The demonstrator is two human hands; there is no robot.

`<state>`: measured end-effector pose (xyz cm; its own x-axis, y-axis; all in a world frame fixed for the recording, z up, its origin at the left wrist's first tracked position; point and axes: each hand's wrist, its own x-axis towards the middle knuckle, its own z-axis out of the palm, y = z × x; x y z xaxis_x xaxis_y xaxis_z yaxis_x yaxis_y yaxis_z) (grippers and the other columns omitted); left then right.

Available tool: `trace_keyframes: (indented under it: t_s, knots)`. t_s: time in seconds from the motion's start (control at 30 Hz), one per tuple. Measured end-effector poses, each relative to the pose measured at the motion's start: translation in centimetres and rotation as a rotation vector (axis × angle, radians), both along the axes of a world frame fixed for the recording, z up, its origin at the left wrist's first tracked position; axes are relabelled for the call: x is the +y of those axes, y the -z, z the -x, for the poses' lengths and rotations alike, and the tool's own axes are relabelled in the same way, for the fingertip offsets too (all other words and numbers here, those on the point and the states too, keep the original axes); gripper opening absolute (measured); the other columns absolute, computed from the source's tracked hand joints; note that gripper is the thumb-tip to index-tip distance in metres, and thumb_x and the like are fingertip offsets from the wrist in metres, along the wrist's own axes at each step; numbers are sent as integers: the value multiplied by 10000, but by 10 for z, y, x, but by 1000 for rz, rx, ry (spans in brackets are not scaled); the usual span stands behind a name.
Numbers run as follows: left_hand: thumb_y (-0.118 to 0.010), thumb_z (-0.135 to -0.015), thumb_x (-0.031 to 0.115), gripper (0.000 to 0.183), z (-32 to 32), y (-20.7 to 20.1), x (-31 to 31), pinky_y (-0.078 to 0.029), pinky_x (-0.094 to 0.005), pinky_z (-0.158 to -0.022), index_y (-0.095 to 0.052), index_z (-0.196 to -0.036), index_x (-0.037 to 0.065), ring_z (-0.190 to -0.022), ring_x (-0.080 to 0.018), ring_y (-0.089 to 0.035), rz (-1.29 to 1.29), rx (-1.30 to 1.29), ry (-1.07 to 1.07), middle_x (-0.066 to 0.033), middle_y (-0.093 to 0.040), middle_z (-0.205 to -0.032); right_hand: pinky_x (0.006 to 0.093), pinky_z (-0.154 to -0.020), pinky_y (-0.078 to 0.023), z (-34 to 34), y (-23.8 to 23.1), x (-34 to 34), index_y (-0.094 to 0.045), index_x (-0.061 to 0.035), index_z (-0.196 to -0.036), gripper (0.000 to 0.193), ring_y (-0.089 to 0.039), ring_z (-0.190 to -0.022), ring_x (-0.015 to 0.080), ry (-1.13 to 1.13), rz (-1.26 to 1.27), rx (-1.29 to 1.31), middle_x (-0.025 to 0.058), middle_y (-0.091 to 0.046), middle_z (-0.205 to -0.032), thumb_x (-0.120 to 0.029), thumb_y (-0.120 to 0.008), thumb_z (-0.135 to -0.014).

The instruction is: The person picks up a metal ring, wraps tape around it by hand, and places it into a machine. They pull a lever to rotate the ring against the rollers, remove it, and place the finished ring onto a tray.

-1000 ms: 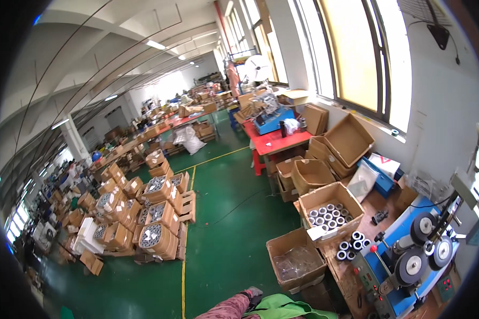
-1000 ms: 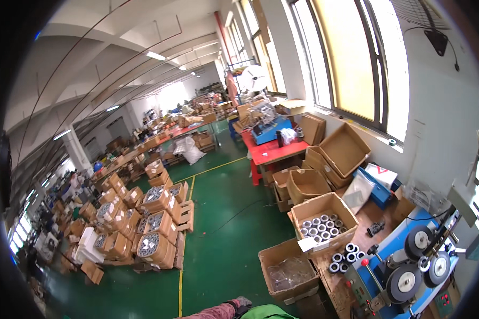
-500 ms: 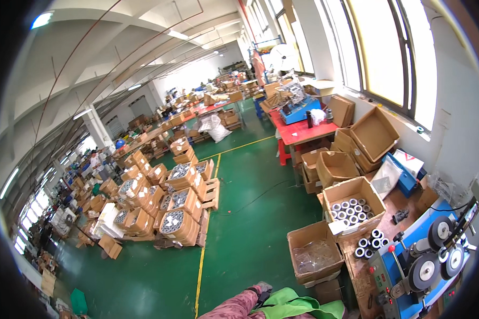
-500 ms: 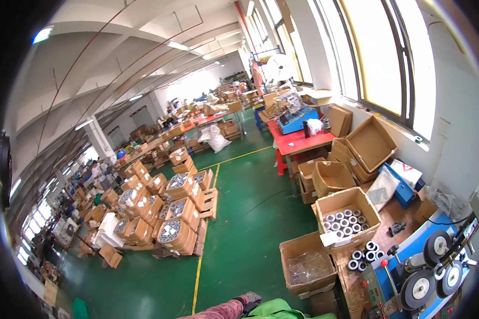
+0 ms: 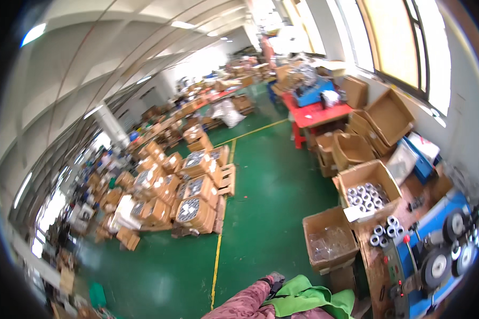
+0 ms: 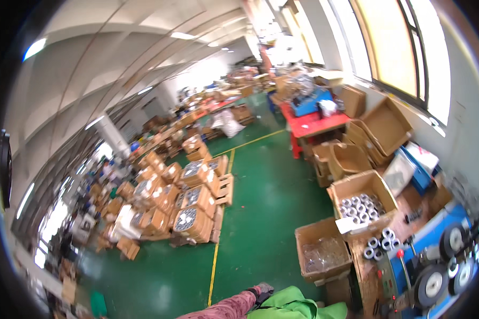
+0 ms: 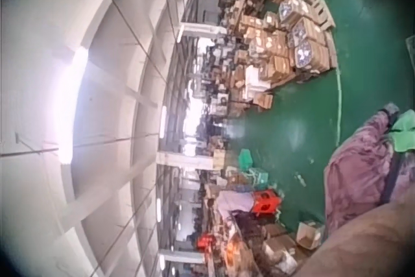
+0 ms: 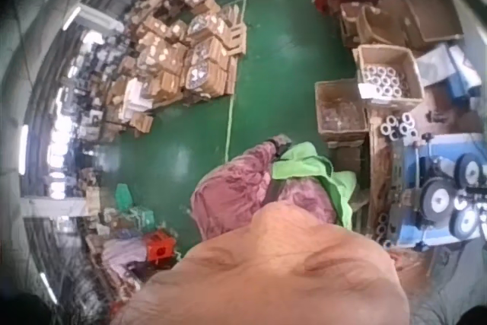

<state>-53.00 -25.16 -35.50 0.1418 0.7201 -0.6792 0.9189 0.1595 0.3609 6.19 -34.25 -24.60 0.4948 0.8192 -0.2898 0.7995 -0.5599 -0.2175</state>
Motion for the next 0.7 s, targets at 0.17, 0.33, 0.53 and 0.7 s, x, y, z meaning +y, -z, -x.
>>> trace_keyframes:
  t_s: [0.17, 0.33, 0.53, 0.7]
  knots:
    - [-516, -760, 409, 372, -12, -61, 12, -451, -423, -785, -620, -953, 108, -896, -359, -582, -270, -157, 182, -163, -623, -951, 437, -953, -319, 4, 64, -134, -589, -164, -1050, 408, -494, -1051, 254, 182, -76, -155, 71, -575, -1096, -465, -433, -821]
    - [-528, -787, 361, 381, 18, 3, 48, -437, -382, -873, -597, -1093, 144, -981, -318, -579, -281, 53, 519, -133, -626, -1041, 433, -887, -362, 26, 56, -129, -633, -116, -873, 387, -521, -981, 291, 451, 155, -159, 98, -605, -956, -454, -461, -796]
    - [-524, -805, 299, 360, -3, 12, 107, -438, -370, -878, -583, -1128, 151, -980, -293, -585, 47, -187, 340, -136, -625, -1051, 393, -878, -370, 7, 14, -134, -630, -163, -937, 324, -545, -986, 223, 483, 438, -96, 61, -616, -963, -390, -423, -835]
    - [-520, -825, 242, 321, -27, -1, 168, -446, -361, -865, -586, -1123, 143, -963, -265, -594, 143, -336, 385, -129, -630, -1039, 409, -904, -358, 16, 10, -137, -634, -141, -961, 367, -538, -1017, 232, 530, 437, -111, 86, -613, -1002, -397, -395, -849]
